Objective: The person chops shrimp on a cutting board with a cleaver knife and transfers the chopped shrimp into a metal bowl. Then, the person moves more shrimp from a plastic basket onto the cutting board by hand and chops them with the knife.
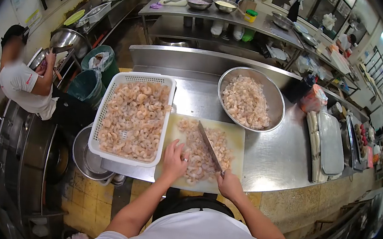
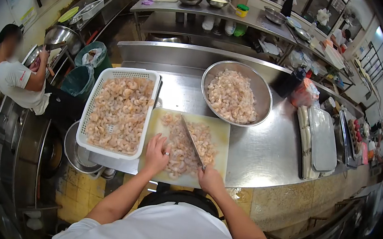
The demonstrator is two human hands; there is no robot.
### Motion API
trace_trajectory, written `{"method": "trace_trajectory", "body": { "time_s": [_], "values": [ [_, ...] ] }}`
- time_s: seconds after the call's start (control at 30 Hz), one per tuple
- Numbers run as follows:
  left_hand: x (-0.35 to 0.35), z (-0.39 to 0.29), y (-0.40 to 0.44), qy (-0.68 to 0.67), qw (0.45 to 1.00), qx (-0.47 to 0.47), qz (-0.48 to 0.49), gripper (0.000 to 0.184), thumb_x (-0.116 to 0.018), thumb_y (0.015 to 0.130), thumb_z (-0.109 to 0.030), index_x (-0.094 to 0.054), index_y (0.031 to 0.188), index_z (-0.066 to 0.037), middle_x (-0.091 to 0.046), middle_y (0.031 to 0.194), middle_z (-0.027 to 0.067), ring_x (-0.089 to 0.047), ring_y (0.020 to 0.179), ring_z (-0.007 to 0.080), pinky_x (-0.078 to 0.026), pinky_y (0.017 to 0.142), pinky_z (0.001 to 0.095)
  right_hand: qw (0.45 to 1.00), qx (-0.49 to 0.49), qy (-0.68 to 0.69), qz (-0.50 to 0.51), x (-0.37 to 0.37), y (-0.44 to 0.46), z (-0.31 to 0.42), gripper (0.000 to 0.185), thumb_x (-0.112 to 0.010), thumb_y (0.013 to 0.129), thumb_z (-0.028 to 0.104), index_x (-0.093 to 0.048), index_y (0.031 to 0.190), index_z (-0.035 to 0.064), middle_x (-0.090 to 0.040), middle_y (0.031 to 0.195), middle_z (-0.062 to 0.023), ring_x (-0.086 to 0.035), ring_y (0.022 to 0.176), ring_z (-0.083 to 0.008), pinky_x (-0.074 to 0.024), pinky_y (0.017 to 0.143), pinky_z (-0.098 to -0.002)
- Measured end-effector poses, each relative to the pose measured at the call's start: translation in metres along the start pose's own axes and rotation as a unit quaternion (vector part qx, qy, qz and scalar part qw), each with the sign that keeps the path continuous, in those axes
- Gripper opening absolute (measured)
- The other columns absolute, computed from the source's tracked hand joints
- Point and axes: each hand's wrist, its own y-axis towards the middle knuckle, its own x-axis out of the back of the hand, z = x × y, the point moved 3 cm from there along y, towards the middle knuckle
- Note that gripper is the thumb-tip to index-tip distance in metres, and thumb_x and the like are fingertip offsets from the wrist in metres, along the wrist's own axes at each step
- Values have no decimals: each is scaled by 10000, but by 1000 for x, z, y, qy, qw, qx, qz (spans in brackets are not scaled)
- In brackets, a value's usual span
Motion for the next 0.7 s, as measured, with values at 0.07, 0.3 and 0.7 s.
{"method": "trace_trajectory", "body": {
  "time_s": [0.07,0.3,0.7],
  "values": [
    [-3,0,22,-2,1000,15,5,531,-685,941,-223,-575,1405,10,-499,1489,244,-486,1336,445,-390,1149,551,1000,-11,13,7,16,-6,13,389,-608,1031,309,-592,1009,-79,-696,856,-343,-680,845,-552,-539,764,-593],
    [-31,2,114,100,991,88,13,598,-676,937,-216,-517,1481,-27,-500,1482,237,-476,1371,435,-408,1153,516,999,-29,3,-20,3,-19,-13,352,-617,1028,294,-601,1007,-57,-702,873,-336,-693,859,-535,-540,779,-609],
    [-49,8,95,3,990,64,128,263,-657,865,-62,-731,1114,-21,-637,1171,231,-621,1111,414,-524,998,481,999,-28,19,-28,14,-18,-27,341,-617,1027,282,-595,978,-54,-692,862,-339,-679,830,-543,-526,759,-612]
  ]
}}
